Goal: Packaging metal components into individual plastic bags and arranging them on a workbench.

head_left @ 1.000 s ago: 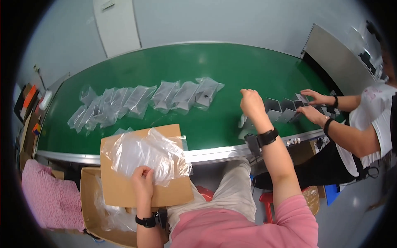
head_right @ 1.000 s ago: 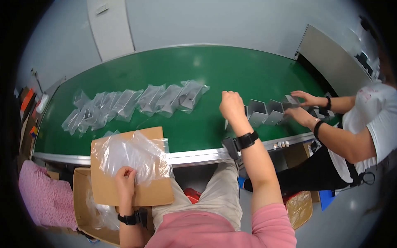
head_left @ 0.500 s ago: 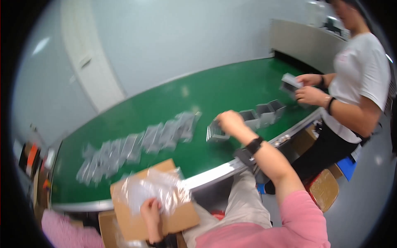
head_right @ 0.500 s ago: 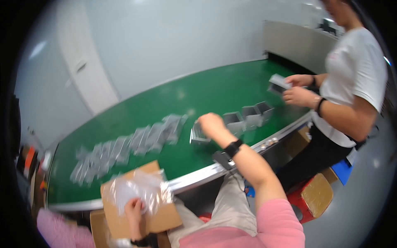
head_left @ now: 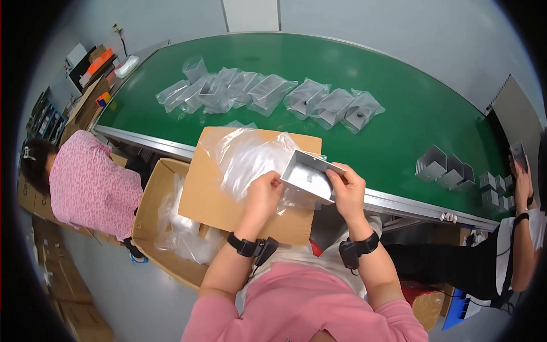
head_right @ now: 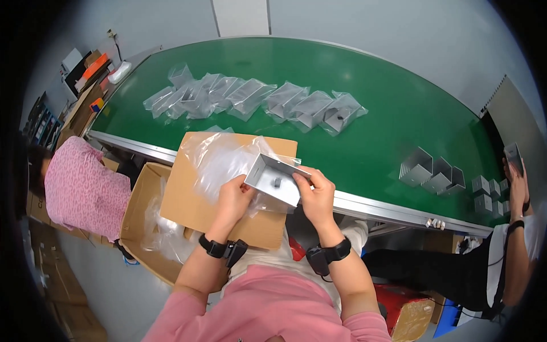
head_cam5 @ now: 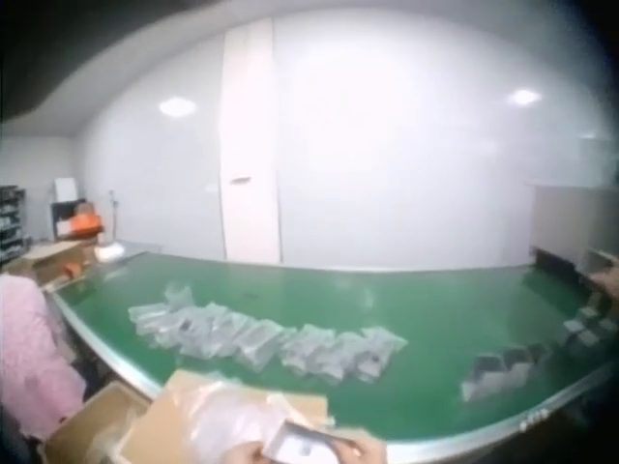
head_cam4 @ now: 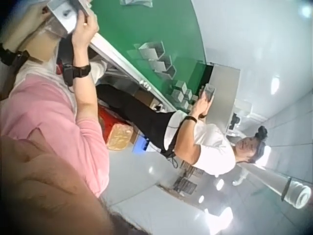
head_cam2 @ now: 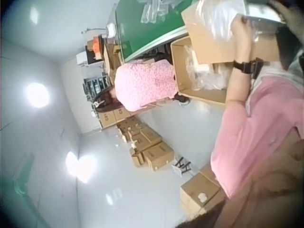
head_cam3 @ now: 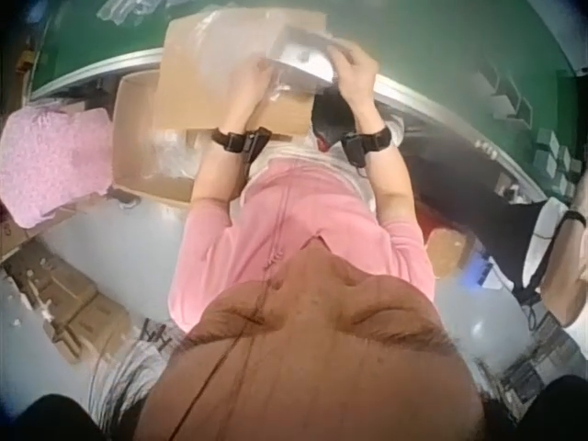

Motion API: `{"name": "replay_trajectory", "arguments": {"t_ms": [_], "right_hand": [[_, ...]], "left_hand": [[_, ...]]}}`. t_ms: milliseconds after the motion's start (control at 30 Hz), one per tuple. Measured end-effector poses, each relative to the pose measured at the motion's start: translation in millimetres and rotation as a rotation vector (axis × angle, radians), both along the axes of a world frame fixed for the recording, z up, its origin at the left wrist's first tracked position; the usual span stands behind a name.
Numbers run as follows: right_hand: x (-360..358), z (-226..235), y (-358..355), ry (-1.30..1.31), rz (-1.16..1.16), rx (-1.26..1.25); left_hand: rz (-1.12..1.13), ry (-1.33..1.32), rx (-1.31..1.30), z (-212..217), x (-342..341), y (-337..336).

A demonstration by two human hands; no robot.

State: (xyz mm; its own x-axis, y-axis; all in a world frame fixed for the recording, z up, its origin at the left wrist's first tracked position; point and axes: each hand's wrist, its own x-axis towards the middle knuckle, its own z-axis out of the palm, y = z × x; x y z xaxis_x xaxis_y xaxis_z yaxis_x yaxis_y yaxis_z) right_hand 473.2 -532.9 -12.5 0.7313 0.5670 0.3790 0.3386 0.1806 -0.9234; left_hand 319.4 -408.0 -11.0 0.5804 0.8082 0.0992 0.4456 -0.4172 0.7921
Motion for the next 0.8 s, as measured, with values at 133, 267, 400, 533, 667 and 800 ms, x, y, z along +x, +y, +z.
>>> {"name": "replay_trajectory", "arguments": {"t_ms": [133, 267, 400, 533, 667, 800], "right_hand": [[-0.2, 1.3, 3.4, -0.387, -0.098, -0.075], [7.7, -10.7, -0.1, -0.414, -0.111, -0.128], [8.0, -16.4, -0.2, -0.138, 0.039, -0.14], [15.3, -20.8, 0.5, -0.156, 0.168, -0.153], [17.6, -24.1, -1.5, -0.216, 0.132, -0.159], [12.5, -17.5, -4.8, -0.341, 0.097, -0.137]], "left_hand": [[-0.042, -0.046, -0.03, -14.7, 0.7, 1.7], [-0.026, -0.085, -0.035, -18.5, 1.6, 1.0], [-0.012, -0.203, -0.102, -29.9, 2.0, 6.1], [0.039, -0.191, -0.142, -18.8, 1.9, 5.2], [0.066, -0.308, -0.09, -4.1, 0.5, -7.0], [0.077, -0.276, 0.215, 11.0, -1.0, -17.0]]}}
